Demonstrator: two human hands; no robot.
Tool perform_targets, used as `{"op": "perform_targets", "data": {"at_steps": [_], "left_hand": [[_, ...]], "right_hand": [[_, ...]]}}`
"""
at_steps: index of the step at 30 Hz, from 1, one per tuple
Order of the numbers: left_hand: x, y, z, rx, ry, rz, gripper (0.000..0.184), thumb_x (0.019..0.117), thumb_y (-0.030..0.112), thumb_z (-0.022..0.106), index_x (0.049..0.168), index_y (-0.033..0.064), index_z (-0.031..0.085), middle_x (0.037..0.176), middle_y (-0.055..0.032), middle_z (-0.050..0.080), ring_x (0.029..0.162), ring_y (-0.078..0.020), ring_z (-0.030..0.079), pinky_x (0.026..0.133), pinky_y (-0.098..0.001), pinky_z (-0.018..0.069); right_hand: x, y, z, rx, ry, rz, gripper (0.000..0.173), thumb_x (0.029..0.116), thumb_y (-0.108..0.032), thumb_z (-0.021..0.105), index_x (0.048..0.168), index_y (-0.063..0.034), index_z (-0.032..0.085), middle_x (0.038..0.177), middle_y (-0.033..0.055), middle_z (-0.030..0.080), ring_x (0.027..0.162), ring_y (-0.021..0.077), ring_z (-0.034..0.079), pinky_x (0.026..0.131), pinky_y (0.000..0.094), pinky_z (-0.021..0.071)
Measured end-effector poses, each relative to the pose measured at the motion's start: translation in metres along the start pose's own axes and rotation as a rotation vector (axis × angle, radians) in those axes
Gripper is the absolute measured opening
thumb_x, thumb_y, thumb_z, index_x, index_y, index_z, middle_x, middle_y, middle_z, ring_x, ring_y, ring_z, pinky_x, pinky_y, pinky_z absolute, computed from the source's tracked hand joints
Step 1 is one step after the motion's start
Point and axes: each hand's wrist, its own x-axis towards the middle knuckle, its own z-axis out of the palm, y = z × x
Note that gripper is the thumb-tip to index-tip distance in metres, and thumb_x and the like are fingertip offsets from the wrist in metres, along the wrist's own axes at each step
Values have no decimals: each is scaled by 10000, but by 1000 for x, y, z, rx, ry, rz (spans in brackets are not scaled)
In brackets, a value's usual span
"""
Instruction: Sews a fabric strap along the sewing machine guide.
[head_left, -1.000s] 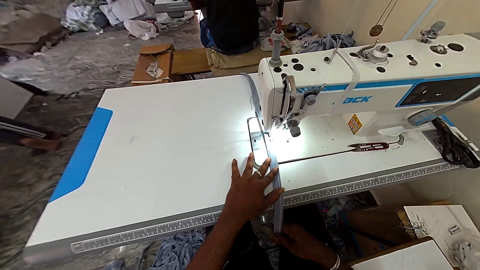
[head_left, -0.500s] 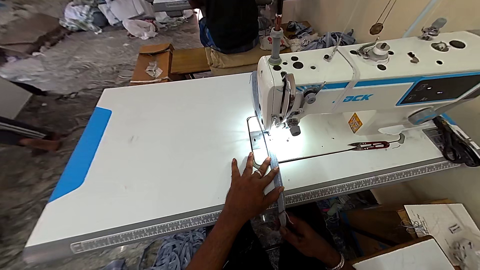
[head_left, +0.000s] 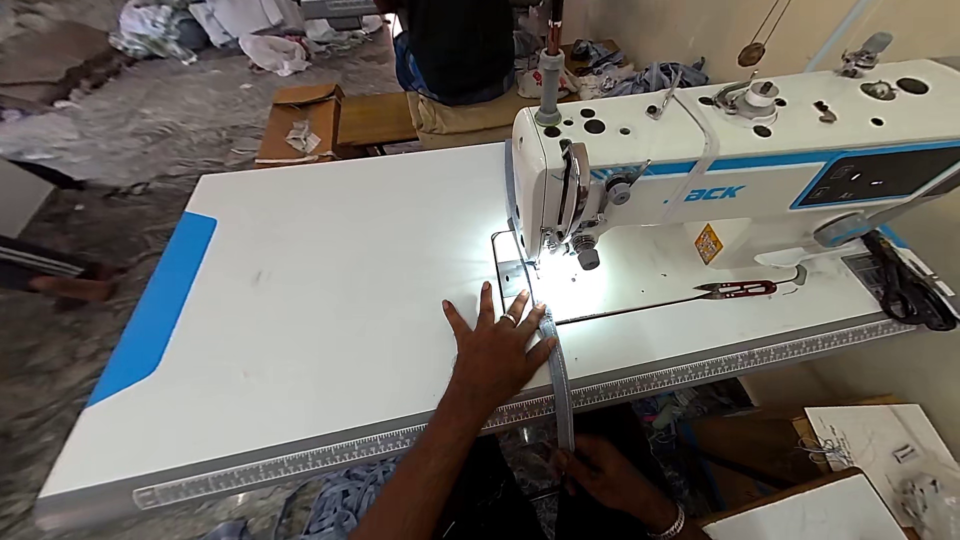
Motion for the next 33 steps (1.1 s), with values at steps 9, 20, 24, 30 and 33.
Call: {"op": "perform_targets", "data": {"at_steps": [9,20,24,30,33], "left_hand": [[58,-15,-4,-40,-41,-145,563,1032,624,288,1507,421,513,1646,81,386,1573,-431,130,1059,-882,-2],[64,-14,-5,-69,-25,-152,551,1052,554,277,1529,387,495,1644,65,392,1571,-420,158,1062,-876,-10],[43,-10,1,-87,70,-100,625,1020,642,337,1501,300,543,1629,41,421,1558,-406,219,1090,-864,31],[-24,11,8,-59,64,95,634,1024,656,332,1501,301,553,1598,61,467,1540,-428,261,1097,-858,61],[-31,8,9,-55,62,112,622,1030,654,311,1490,321,567,1611,57,448,1549,-419,241,1130,-824,84]], "right_hand": [[-6,-64,-52,-634,-167,230,392,1053,-453,522,1136,-112,695,913,80,682,825,202,661,770,455,553],[-17,-171,-204,-1393,715,369,583,1030,-148,582,1545,35,378,1542,308,414,1368,585,415,1017,897,158],[-45,-197,-172,-1177,727,163,475,1074,-325,519,1477,-73,528,1330,239,626,1128,461,648,895,718,496],[2,-74,-64,-470,-189,210,512,1020,-439,599,1413,-111,610,1325,77,669,1180,153,655,1037,403,532],[25,-29,-22,-163,-101,113,441,1028,-353,618,1318,-20,633,1194,90,709,1060,116,694,962,316,573]]}}
